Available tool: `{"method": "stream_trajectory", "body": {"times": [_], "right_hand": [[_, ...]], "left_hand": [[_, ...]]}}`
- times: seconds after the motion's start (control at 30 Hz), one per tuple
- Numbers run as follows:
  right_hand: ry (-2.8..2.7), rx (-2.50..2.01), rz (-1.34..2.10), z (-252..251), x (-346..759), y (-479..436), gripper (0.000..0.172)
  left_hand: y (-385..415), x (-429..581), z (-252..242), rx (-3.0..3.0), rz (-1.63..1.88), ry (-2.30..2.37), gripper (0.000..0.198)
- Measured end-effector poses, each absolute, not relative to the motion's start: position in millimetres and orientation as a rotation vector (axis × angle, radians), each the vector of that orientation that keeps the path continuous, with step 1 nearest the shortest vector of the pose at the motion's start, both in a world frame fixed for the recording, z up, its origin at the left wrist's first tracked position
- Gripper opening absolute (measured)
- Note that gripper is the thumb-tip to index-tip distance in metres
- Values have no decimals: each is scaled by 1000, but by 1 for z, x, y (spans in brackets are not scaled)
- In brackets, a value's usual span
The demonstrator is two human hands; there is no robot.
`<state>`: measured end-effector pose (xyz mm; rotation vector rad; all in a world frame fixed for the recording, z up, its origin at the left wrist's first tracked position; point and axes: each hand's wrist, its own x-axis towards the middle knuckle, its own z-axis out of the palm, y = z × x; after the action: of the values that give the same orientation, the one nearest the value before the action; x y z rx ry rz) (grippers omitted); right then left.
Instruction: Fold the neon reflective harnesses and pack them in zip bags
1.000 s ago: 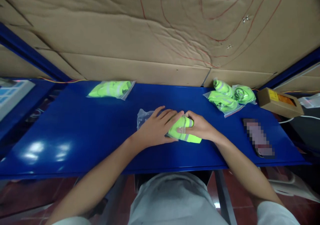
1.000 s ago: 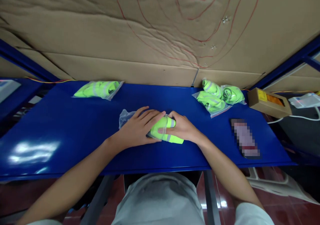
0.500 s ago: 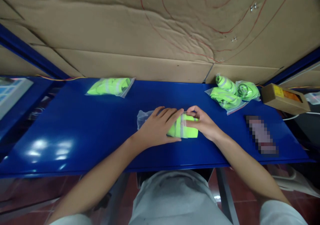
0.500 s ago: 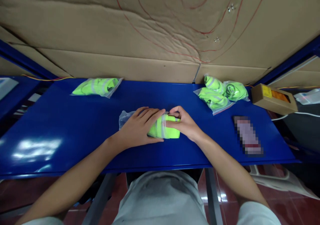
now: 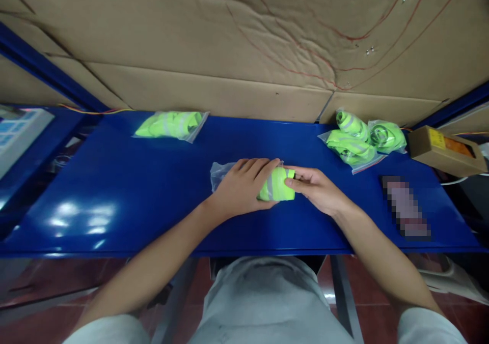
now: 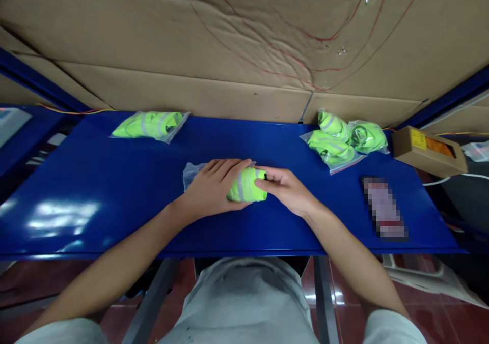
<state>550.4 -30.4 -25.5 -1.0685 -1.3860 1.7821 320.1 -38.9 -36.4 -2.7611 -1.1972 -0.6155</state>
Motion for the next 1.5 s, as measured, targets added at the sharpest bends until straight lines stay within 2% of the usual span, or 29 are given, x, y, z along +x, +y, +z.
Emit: {"method": "stream_trajectory", "body": {"times": [0.23,0.47,0.73,0.83,0.97,1.1,1.2,1.23,1.33,1.37,1.5], "right_hand": [[-1426,-1016,1793,-36,528,-35,45],[-1722,-1089,1758,-29,551,-29,31],[-1277,-1042,1905,-56,541,-37,24],[-1219,-1045,1943,-62,541,-35,27],[-1248,-1115,1876,-63,541,-29,35],[-1234,-1196,1848,-59,543,-22,45],[-1140,-1174,1890,-54,541,-22,48],[-1116,-1146,1912,-52,540,-22,54],[-1152,-1069,1968,-50,533,-26,89],[-1220,-1062,1951,-50,531,-28,93],[-1651,-1123,1583,-49,531,-30,70]], "left_hand": [[-43,330,-32,-2741,-441,-1094,77],[-50,335,-29,-2785,-403,-1039,77],[-57,358,-23,-2703,-340,-1050,61],[-58,356,-24,-2715,-347,-1078,66],[-58,341,-21,-2798,-448,-1151,93],[-56,316,-11,-2804,-568,-1326,85],[-51,307,-14,-2796,-478,-1515,83],[-49,308,-17,-2807,-437,-1549,83],[-48,317,-26,-2809,-372,-1575,81],[-48,321,-28,-2793,-367,-1574,80],[-47,327,-31,-2763,-434,-1575,69]]}}
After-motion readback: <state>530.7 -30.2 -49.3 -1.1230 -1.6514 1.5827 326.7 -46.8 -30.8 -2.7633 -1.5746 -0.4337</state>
